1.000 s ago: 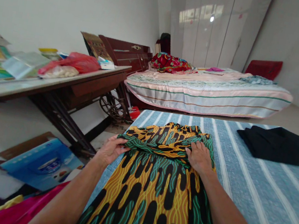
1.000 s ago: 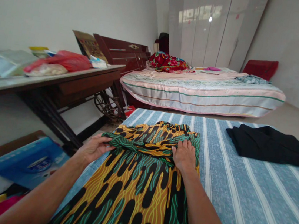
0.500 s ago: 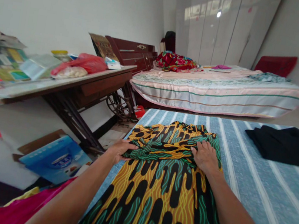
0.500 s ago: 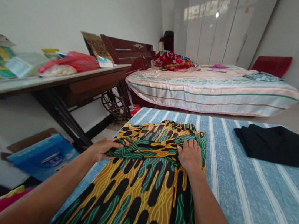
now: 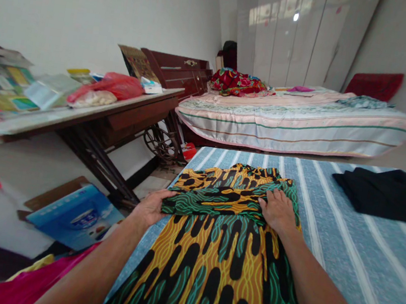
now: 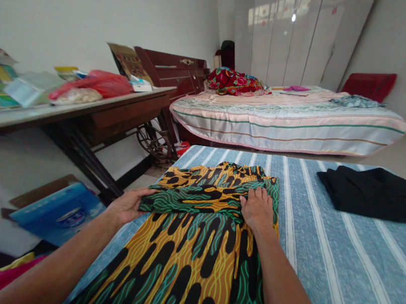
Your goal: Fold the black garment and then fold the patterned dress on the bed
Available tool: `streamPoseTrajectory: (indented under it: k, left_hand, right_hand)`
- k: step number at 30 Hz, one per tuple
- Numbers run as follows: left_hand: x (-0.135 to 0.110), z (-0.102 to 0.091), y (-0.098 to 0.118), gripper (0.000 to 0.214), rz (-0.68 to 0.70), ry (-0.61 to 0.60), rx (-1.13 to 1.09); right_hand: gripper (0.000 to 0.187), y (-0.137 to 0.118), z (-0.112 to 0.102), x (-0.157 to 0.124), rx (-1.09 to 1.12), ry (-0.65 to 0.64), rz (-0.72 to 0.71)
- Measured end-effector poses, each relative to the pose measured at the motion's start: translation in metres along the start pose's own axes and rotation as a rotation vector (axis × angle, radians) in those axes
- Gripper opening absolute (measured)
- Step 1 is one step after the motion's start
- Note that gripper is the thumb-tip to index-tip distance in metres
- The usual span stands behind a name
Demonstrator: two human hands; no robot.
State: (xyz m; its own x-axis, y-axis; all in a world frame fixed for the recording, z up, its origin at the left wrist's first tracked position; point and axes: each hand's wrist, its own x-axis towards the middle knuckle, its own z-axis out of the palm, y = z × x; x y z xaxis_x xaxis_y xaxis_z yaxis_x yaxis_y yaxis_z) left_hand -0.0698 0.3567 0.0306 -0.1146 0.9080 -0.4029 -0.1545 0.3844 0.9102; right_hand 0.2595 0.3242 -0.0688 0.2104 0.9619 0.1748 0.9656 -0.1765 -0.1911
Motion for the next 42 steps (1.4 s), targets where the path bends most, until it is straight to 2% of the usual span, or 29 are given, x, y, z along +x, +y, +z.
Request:
streamPoseTrajectory:
  k: [3, 5, 8, 12, 14, 18, 23, 27, 31, 34, 36, 38, 39, 40, 42]
  left_hand:
    - [0.005, -0.001, -0.007, 0.012, -0.03, -0.01, 0.059]
    - [0.007, 0.002, -0.009, 0.014, 0.016, 0.005, 0.088]
    - [0.005, 0.01, -0.003, 0.014, 0.127, 0.017, 0.111]
    - [-0.006, 0.023, 0.017, 0.015, 0.341, 0.021, 0.052]
    - [-0.012, 0.027, 0.027, 0.013, 0.401, 0.047, 0.005]
    - [-0.017, 0.028, 0.035, 0.007, 0.401, 0.119, -0.02]
    - [-0.013, 0.024, 0.038, 0.012, 0.325, 0.215, -0.087]
    - [-0.003, 0.02, 0.032, 0.026, 0.248, 0.351, 0.059]
    - [0.008, 0.01, 0.016, 0.012, 0.27, 0.377, 0.219]
    - [0.011, -0.002, 0.007, 0.015, 0.325, 0.424, 0.306]
    - [0.008, -0.006, 0.004, 0.021, 0.446, 0.461, 0.396]
    - [-0.001, -0.002, -0.003, 0.022, 0.666, 0.414, 0.606]
    - [-0.008, 0.004, -0.008, 0.018, 0.789, 0.326, 0.761]
    - [-0.015, 0.012, -0.014, 0.012, 0.894, 0.2, 0.924]
    - [-0.032, 0.035, -0.032, 0.008, 0.987, -0.185, 1.227]
  right_hand:
    - [0.048, 0.0, 0.001, 0.001, -0.001, 0.007, 0.0]
    - [0.048, 0.0, 0.001, 0.0, -0.004, 0.008, 0.001]
    - [0.048, 0.0, 0.0, -0.001, -0.007, 0.014, -0.004]
    - [0.047, 0.0, -0.001, -0.001, -0.009, 0.004, -0.003]
    - [0.047, 0.0, -0.002, -0.001, -0.003, 0.007, 0.0]
    - [0.051, -0.001, -0.004, -0.001, 0.02, 0.01, 0.008]
    - [0.056, -0.001, -0.006, 0.0, 0.04, -0.002, 0.019]
    - [0.057, -0.001, -0.005, 0.0, 0.042, -0.009, 0.018]
    - [0.057, -0.002, -0.007, 0.0, 0.041, -0.021, 0.021]
    - [0.056, -0.002, -0.009, 0.0, 0.045, -0.032, 0.013]
    - [0.055, -0.002, -0.011, 0.0, 0.044, -0.03, 0.012]
    - [0.055, -0.002, -0.011, 0.0, 0.041, -0.027, 0.015]
    - [0.055, -0.002, -0.011, 0.0, 0.04, -0.027, 0.016]
    - [0.055, -0.002, -0.01, 0.0, 0.04, -0.024, 0.016]
    - [0.055, -0.002, -0.009, 0.0, 0.039, -0.02, 0.018]
